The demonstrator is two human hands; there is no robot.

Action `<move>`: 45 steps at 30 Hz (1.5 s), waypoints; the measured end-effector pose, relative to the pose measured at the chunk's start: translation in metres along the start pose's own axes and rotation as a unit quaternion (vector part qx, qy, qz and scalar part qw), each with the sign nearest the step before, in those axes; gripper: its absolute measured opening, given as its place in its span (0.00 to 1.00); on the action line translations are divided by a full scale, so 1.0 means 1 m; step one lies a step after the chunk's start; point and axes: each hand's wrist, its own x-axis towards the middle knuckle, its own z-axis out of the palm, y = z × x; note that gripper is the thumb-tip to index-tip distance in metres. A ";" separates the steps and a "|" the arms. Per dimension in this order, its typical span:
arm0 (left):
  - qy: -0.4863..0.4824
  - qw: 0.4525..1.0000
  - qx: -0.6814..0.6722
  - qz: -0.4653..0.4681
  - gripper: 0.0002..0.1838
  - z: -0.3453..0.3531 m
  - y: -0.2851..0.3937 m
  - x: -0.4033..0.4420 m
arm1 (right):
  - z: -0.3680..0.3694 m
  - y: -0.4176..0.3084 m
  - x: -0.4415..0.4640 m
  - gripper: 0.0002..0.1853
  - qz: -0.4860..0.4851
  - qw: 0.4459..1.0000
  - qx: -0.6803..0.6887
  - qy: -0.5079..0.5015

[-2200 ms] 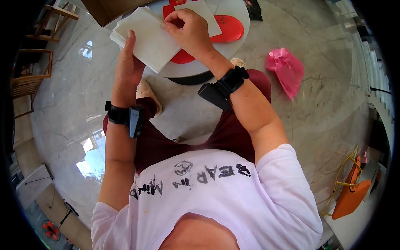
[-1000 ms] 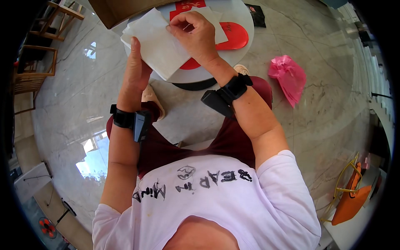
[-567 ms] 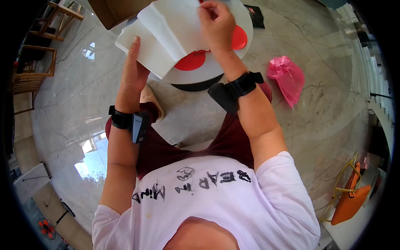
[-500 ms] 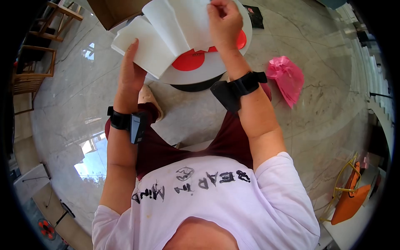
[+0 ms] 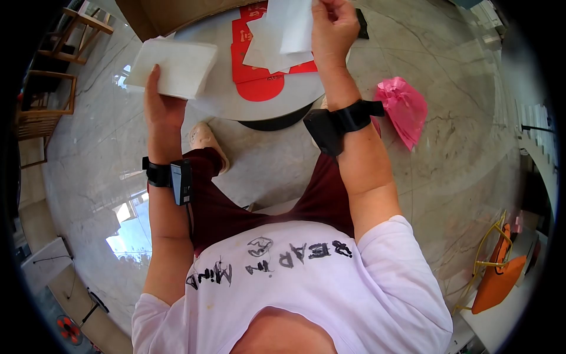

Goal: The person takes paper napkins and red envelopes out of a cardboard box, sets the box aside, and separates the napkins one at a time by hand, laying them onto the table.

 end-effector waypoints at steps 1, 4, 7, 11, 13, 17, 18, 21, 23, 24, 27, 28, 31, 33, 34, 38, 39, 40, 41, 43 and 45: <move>0.000 1.000 -0.001 -0.010 0.27 0.003 -0.001 -0.001 | 0.000 0.005 -0.001 0.11 0.026 0.998 -0.045 -0.043; -0.025 0.999 0.003 -0.029 0.26 0.008 -0.005 -0.004 | 0.003 0.010 -0.008 0.17 0.054 0.964 -0.212 -0.154; -0.062 0.997 0.020 -0.036 0.25 0.014 -0.010 -0.009 | 0.012 -0.016 -0.016 0.17 -0.098 0.940 -0.300 -0.132; -0.075 0.995 0.038 -0.062 0.24 0.017 -0.010 -0.012 | 0.028 -0.035 -0.037 0.15 -0.213 0.932 -0.232 -0.180; -0.082 0.993 0.060 -0.056 0.25 0.018 -0.011 -0.013 | 0.041 -0.038 -0.047 0.12 -0.231 0.929 -0.212 -0.195; -0.102 0.988 0.101 -0.064 0.25 0.019 -0.010 -0.014 | 0.053 -0.050 -0.062 0.08 -0.221 0.923 -0.177 -0.262; -0.106 0.987 0.109 -0.061 0.26 0.019 -0.010 -0.013 | 0.055 -0.050 -0.066 0.08 -0.199 0.927 -0.170 -0.269; -0.114 0.984 0.127 -0.054 0.26 0.018 -0.012 -0.012 | 0.057 -0.048 -0.068 0.07 -0.167 0.931 -0.163 -0.280; -0.116 0.983 0.133 -0.050 0.26 0.017 -0.013 -0.012 | 0.058 -0.049 -0.068 0.05 -0.155 0.935 -0.156 -0.277; -0.117 0.982 0.137 -0.049 0.27 0.017 -0.013 -0.012 | 0.059 -0.051 -0.070 0.04 -0.148 0.939 -0.149 -0.272; -0.123 0.981 0.140 -0.048 0.29 0.018 -0.014 -0.012 | 0.060 -0.052 -0.069 0.03 -0.162 0.944 -0.138 -0.250; -0.125 0.981 0.137 -0.049 0.30 0.017 -0.015 -0.011 | 0.060 -0.052 -0.068 0.03 -0.172 0.945 -0.137 -0.243; -0.128 0.982 0.132 -0.048 0.30 0.020 -0.016 -0.014 | 0.056 -0.056 -0.066 0.04 -0.175 0.949 -0.118 -0.232; -0.130 0.983 0.118 -0.051 0.31 0.022 -0.015 -0.017 | 0.057 -0.053 -0.068 0.05 -0.148 0.961 -0.097 -0.213; -0.132 0.984 0.104 -0.055 0.31 0.023 -0.015 -0.018 | 0.057 -0.052 -0.069 0.05 -0.135 0.966 -0.087 -0.203; -0.138 0.985 0.069 -0.073 0.33 0.019 -0.018 -0.015 | 0.052 -0.047 -0.064 0.07 -0.062 0.980 -0.115 -0.151; -0.130 0.987 0.071 -0.069 0.33 0.019 -0.017 -0.015 | 0.050 -0.039 -0.058 0.07 -0.076 0.980 -0.134 -0.129; -0.122 0.988 0.072 -0.065 0.32 0.019 -0.016 -0.016 | 0.045 -0.031 -0.050 0.07 -0.090 0.978 -0.154 -0.106; -0.115 0.989 0.073 -0.062 0.32 0.020 -0.017 -0.015 | 0.038 -0.024 -0.041 0.07 -0.105 0.976 -0.173 -0.084; -0.103 0.991 0.071 -0.052 0.31 0.014 -0.018 -0.010 | 0.024 -0.020 -0.029 0.11 -0.110 0.949 -0.279 -0.096; -0.093 0.992 0.072 -0.047 0.30 0.012 -0.018 -0.009 | 0.017 -0.021 -0.024 0.14 -0.235 0.873 -0.418 -0.088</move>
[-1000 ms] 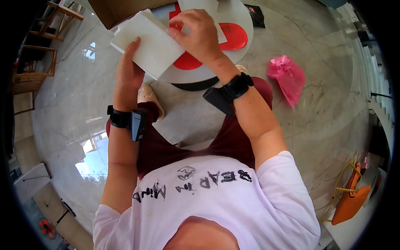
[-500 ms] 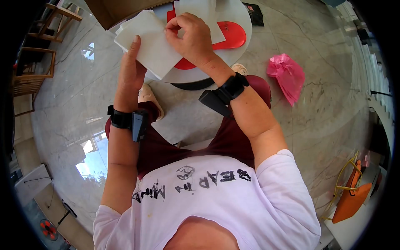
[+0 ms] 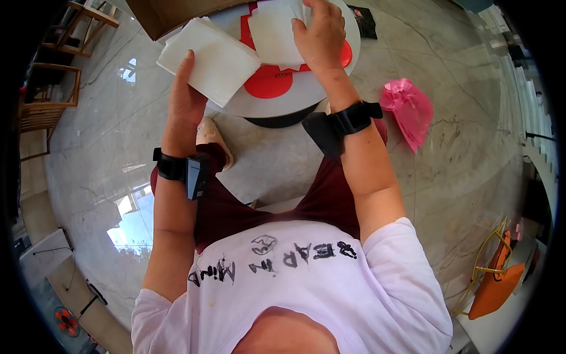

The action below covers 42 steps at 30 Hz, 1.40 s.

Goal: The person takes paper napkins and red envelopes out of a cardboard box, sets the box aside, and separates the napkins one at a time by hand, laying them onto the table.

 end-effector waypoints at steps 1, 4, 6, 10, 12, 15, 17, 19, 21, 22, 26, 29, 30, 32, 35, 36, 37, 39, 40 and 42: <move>0.004 1.000 0.002 0.000 0.29 0.000 0.002 -0.001 | -0.001 -0.002 0.001 0.15 -0.005 0.999 0.039 0.012; 0.003 1.000 0.013 0.002 0.28 0.003 0.001 0.000 | 0.005 -0.021 -0.003 0.09 -0.054 0.977 0.206 0.011; 0.002 1.000 0.024 0.002 0.28 0.004 0.002 -0.002 | 0.006 -0.040 -0.011 0.10 0.018 0.949 0.305 -0.080; -0.005 0.999 0.035 0.004 0.28 0.008 0.002 -0.004 | -0.006 -0.063 -0.013 0.09 0.050 0.930 0.311 -0.190; -0.008 0.999 0.035 0.008 0.28 0.008 0.001 -0.004 | -0.006 -0.064 -0.014 0.09 0.052 0.930 0.309 -0.192; -0.008 0.999 0.036 0.010 0.29 0.006 -0.001 -0.002 | -0.005 -0.064 -0.019 0.09 0.084 0.916 0.323 -0.221; -0.004 0.999 0.044 0.009 0.29 0.006 -0.001 -0.002 | -0.004 -0.065 -0.020 0.09 0.080 0.922 0.313 -0.215; -0.010 0.999 0.035 -0.005 0.30 0.002 -0.003 0.001 | 0.000 -0.063 -0.023 0.09 0.065 0.928 0.317 -0.187; -0.013 0.999 0.034 -0.005 0.31 0.002 -0.002 0.000 | 0.008 -0.059 -0.023 0.09 0.036 0.931 0.336 -0.136; -0.012 0.999 0.037 0.002 0.31 0.006 -0.002 -0.002 | 0.008 -0.059 -0.023 0.09 0.049 0.931 0.339 -0.128; -0.015 0.998 0.051 0.017 0.32 0.009 -0.002 -0.003 | -0.002 -0.066 -0.022 0.10 0.103 0.925 0.345 -0.125; -0.030 0.999 0.001 0.015 0.32 0.005 -0.002 -0.002 | -0.002 -0.065 -0.021 0.10 0.134 0.925 0.343 -0.090; -0.026 1.000 -0.007 0.012 0.31 0.005 -0.003 -0.002 | 0.001 -0.062 -0.020 0.10 0.142 0.926 0.343 -0.069; -0.016 1.000 -0.023 0.007 0.30 0.005 -0.003 -0.002 | 0.012 -0.049 -0.019 0.10 0.170 0.914 0.367 -0.036; 0.017 0.998 -0.059 -0.008 0.27 0.005 -0.002 -0.002 | 0.017 -0.018 -0.011 0.09 0.155 0.925 0.347 -0.015; 0.030 0.997 -0.065 -0.002 0.26 0.003 -0.001 -0.001 | 0.009 -0.015 -0.006 0.09 0.158 0.944 0.288 -0.038; 0.043 0.997 -0.071 0.005 0.25 -0.001 -0.001 0.001 | -0.002 -0.014 0.001 0.09 0.161 0.958 0.228 -0.060; 0.063 0.995 -0.073 0.017 0.25 -0.006 0.001 0.004 | -0.009 -0.002 0.005 0.12 0.131 0.980 0.102 -0.108; 0.070 0.995 -0.069 0.022 0.24 -0.009 0.002 0.005 | -0.007 0.001 0.004 0.12 0.078 0.990 0.091 -0.074; 0.075 0.995 -0.060 0.022 0.24 -0.008 0.002 0.005 | -0.007 -0.001 0.003 0.12 -0.029 0.997 0.065 -0.007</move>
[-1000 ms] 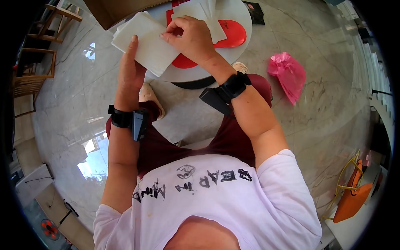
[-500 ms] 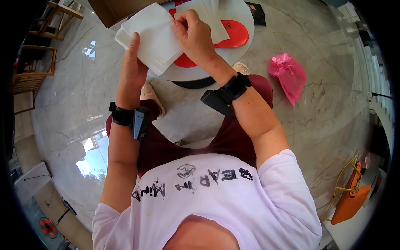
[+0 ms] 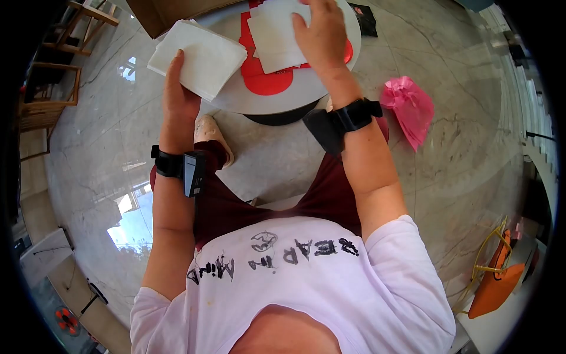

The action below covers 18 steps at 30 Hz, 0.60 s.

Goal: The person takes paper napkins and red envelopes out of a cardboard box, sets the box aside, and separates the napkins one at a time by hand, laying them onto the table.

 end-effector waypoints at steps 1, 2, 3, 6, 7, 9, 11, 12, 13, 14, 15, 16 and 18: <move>-0.002 1.000 0.003 -0.002 0.24 0.002 0.000 -0.001 | 0.002 -0.008 -0.001 0.12 0.015 0.998 0.052 -0.028; -0.003 1.000 0.007 -0.004 0.24 0.003 -0.001 -0.002 | 0.006 -0.017 -0.004 0.11 0.035 0.990 0.127 -0.051; -0.007 1.000 0.017 -0.001 0.24 0.004 -0.002 -0.003 | 0.013 -0.026 -0.010 0.10 0.055 0.975 0.202 -0.074; -0.028 0.998 0.047 0.005 0.25 0.002 -0.007 0.000 | 0.017 -0.051 -0.019 0.09 0.139 0.925 0.308 -0.172; -0.038 0.998 0.054 0.005 0.25 0.001 -0.007 0.002 | 0.017 -0.055 -0.019 0.09 0.169 0.907 0.324 -0.210; -0.052 0.996 0.066 0.010 0.27 0.002 -0.008 0.002 | 0.020 -0.057 -0.021 0.08 0.157 0.913 0.311 -0.214; -0.060 0.995 0.073 0.018 0.29 0.004 -0.008 0.001 | 0.020 -0.057 -0.021 0.07 0.143 0.921 0.298 -0.205; -0.063 0.995 0.071 0.014 0.30 0.006 -0.007 -0.001 | 0.018 -0.058 -0.020 0.07 0.133 0.927 0.292 -0.193; -0.065 0.995 0.070 0.010 0.31 0.008 -0.006 -0.003 | 0.017 -0.059 -0.020 0.07 0.124 0.933 0.286 -0.182; -0.067 0.995 0.068 0.006 0.32 0.008 -0.006 -0.004 | 0.018 -0.059 -0.020 0.07 0.107 0.940 0.285 -0.152; -0.075 0.995 0.059 0.003 0.32 0.008 -0.006 -0.004 | 0.018 -0.059 -0.020 0.07 0.089 0.947 0.283 -0.121; -0.083 0.995 0.050 0.001 0.32 0.008 -0.007 -0.003 | 0.019 -0.059 -0.019 0.07 0.071 0.953 0.281 -0.089; -0.088 0.995 0.038 -0.001 0.33 0.007 -0.005 -0.004 | 0.017 -0.063 -0.018 0.08 0.141 0.933 0.323 -0.065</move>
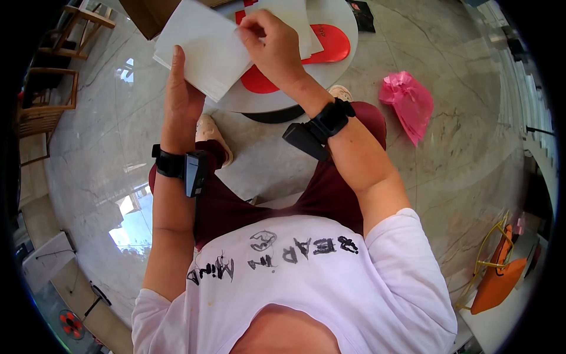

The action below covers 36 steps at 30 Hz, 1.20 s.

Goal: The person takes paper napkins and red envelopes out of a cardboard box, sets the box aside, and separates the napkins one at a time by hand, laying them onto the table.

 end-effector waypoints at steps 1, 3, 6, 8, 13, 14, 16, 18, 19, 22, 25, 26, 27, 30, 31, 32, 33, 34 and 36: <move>0.003 1.000 -0.003 0.001 0.33 0.001 0.000 -0.001 | 0.000 -0.001 0.000 0.09 0.030 0.999 0.027 0.020; 0.013 1.000 -0.009 0.001 0.33 0.001 0.000 -0.001 | -0.008 0.008 0.006 0.08 0.016 0.998 -0.045 0.044; 0.044 0.999 -0.018 0.009 0.31 -0.004 -0.001 0.000 | -0.029 0.031 0.021 0.09 0.015 0.989 -0.103 0.103; 0.072 0.997 -0.018 0.029 0.30 -0.010 0.000 0.003 | -0.047 0.041 0.029 0.10 0.052 0.980 -0.179 0.068; 0.097 0.993 -0.038 0.055 0.27 -0.018 0.002 0.008 | -0.052 0.040 0.024 0.12 -0.119 0.935 -0.328 0.058; 0.094 0.993 -0.043 0.050 0.27 -0.017 0.003 0.008 | -0.047 0.033 0.024 0.12 -0.142 0.940 -0.305 0.053; 0.085 0.995 -0.030 0.034 0.26 -0.010 -0.001 0.005 | -0.033 0.024 0.018 0.11 -0.095 0.986 -0.135 0.011; 0.068 0.997 -0.016 0.019 0.26 -0.003 -0.005 0.004 | -0.020 0.015 0.012 0.11 -0.047 0.998 -0.034 -0.032; 0.055 0.998 -0.010 0.012 0.25 -0.001 -0.007 0.003 | -0.015 0.009 0.008 0.11 -0.025 0.998 -0.020 -0.054; 0.032 0.999 -0.001 -0.008 0.28 0.000 -0.009 0.003 | -0.009 -0.001 0.002 0.09 0.029 0.994 -0.012 -0.108; 0.023 1.000 0.002 -0.020 0.30 -0.001 -0.009 0.004 | -0.006 0.004 0.001 0.08 -0.010 0.992 -0.068 -0.105; 0.025 0.999 0.004 -0.023 0.31 -0.001 -0.009 0.004 | -0.005 0.005 0.000 0.07 -0.018 0.992 -0.082 -0.095; 0.028 0.999 0.004 -0.026 0.31 -0.002 -0.006 0.003 | -0.002 0.003 0.000 0.06 -0.026 0.991 -0.097 -0.086; 0.002 1.000 0.001 -0.015 0.32 -0.001 -0.005 0.002 | -0.003 -0.005 -0.001 0.07 -0.034 0.991 -0.080 -0.106; 0.003 1.000 0.006 -0.013 0.32 0.000 -0.005 0.000 | -0.003 -0.003 -0.002 0.07 -0.041 0.989 -0.093 -0.108; 0.002 1.000 0.012 -0.011 0.32 0.002 -0.004 0.000 | -0.002 0.000 -0.002 0.06 -0.050 0.987 -0.106 -0.110; 0.002 1.000 0.018 -0.008 0.33 0.003 -0.004 -0.001 | -0.001 0.002 -0.001 0.06 -0.058 0.985 -0.118 -0.111; 0.008 1.000 0.028 -0.008 0.33 0.004 -0.005 -0.001 | -0.001 0.002 -0.002 0.05 -0.071 0.984 -0.123 -0.107; 0.019 0.999 0.048 -0.008 0.34 0.005 -0.006 -0.001 | 0.001 0.001 -0.001 0.03 -0.096 0.982 -0.133 -0.097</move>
